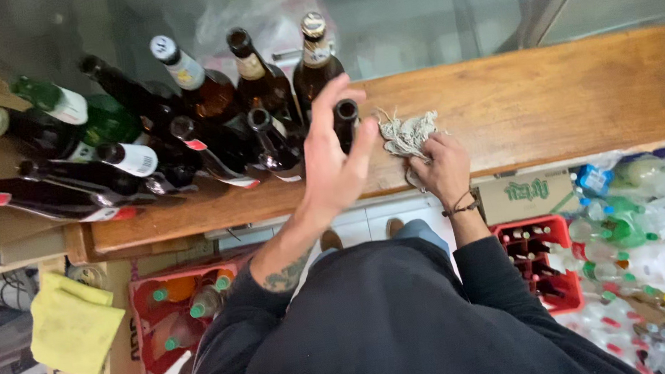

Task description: The person picks up several glass bottles from a blue plastic crate one by one and places them onto a wooden shelf, then uses a cloth to wipe the neck of one bottle before returning it to the crate.

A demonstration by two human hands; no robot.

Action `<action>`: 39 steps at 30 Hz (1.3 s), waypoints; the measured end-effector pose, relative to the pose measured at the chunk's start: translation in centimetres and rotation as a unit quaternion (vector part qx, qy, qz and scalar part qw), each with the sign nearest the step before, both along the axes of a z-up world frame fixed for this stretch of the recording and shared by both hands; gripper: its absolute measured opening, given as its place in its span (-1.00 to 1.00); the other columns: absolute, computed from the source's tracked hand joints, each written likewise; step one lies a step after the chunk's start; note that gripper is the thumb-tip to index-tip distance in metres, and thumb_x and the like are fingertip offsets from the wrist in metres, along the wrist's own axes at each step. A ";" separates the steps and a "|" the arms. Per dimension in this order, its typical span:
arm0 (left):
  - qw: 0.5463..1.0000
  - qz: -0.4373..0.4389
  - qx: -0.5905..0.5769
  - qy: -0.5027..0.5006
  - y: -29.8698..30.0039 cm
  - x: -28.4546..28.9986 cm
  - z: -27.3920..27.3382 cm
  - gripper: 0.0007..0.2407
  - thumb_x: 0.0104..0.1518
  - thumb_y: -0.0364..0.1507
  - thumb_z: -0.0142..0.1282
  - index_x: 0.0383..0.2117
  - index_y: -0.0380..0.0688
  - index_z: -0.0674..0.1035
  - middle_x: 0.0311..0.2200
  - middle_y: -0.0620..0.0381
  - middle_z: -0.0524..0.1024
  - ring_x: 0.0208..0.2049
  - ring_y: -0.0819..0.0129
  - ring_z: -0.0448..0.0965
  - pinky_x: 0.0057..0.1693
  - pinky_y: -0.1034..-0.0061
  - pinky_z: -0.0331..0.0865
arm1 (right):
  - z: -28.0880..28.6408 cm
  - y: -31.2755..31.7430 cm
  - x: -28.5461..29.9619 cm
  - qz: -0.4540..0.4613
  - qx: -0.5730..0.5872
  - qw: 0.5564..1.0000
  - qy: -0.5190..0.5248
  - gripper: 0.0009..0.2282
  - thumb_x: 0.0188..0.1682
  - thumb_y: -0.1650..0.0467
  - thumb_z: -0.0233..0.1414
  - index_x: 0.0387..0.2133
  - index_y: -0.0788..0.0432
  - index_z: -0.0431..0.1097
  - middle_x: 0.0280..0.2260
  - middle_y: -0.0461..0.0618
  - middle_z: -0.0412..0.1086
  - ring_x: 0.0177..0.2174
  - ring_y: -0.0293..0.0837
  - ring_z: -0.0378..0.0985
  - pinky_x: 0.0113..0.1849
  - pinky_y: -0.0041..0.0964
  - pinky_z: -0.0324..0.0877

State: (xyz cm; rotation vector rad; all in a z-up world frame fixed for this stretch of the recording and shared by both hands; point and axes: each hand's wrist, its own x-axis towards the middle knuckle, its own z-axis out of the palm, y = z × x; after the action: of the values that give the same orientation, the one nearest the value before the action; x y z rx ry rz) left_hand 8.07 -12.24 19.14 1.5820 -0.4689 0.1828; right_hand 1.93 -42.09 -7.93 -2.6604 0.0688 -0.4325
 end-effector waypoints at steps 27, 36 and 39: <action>0.975 0.041 -0.215 -0.050 -12.4 0.3 -4.8 -0.59 0.49 -0.33 0.22 -0.61 -0.03 0.42 -0.33 0.09 0.35 -0.37 0.43 0.35 -0.14 0.47 0.30 | 22.4 2.1 2.4 0.240 0.293 0.913 -0.149 -0.68 0.20 0.21 0.23 -0.01 0.21 0.44 0.09 0.27 0.40 0.11 0.32 0.53 0.18 0.23 0.36; 0.940 0.015 -0.329 -0.092 -8.8 2.0 -8.4 -0.56 0.39 -0.51 0.26 -0.77 -0.16 0.47 -0.54 0.02 0.31 -0.55 0.33 0.29 -0.28 0.42 0.34 | 9.2 0.6 4.2 0.186 0.295 0.922 -0.167 -0.72 0.28 0.30 0.08 -0.09 0.34 0.57 -0.08 0.38 0.58 -0.07 0.49 0.67 0.02 0.27 0.51; 0.924 0.029 -0.372 -0.087 -7.7 2.3 -8.9 -0.58 0.43 -0.34 0.25 -0.66 -0.25 0.51 -0.56 0.00 0.32 -0.55 0.31 0.28 -0.33 0.43 0.35 | 4.7 -2.8 3.2 0.131 0.288 0.943 -0.107 -0.76 0.29 0.39 0.01 -0.05 0.37 0.55 -0.13 0.41 0.53 -0.09 0.52 0.64 -0.01 0.30 0.48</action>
State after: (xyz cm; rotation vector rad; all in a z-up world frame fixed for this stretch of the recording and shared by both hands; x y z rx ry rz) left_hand 10.34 -19.99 10.20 0.8325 -0.4213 0.4891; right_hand 5.11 -44.88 -3.28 -2.0000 -0.1964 -0.5169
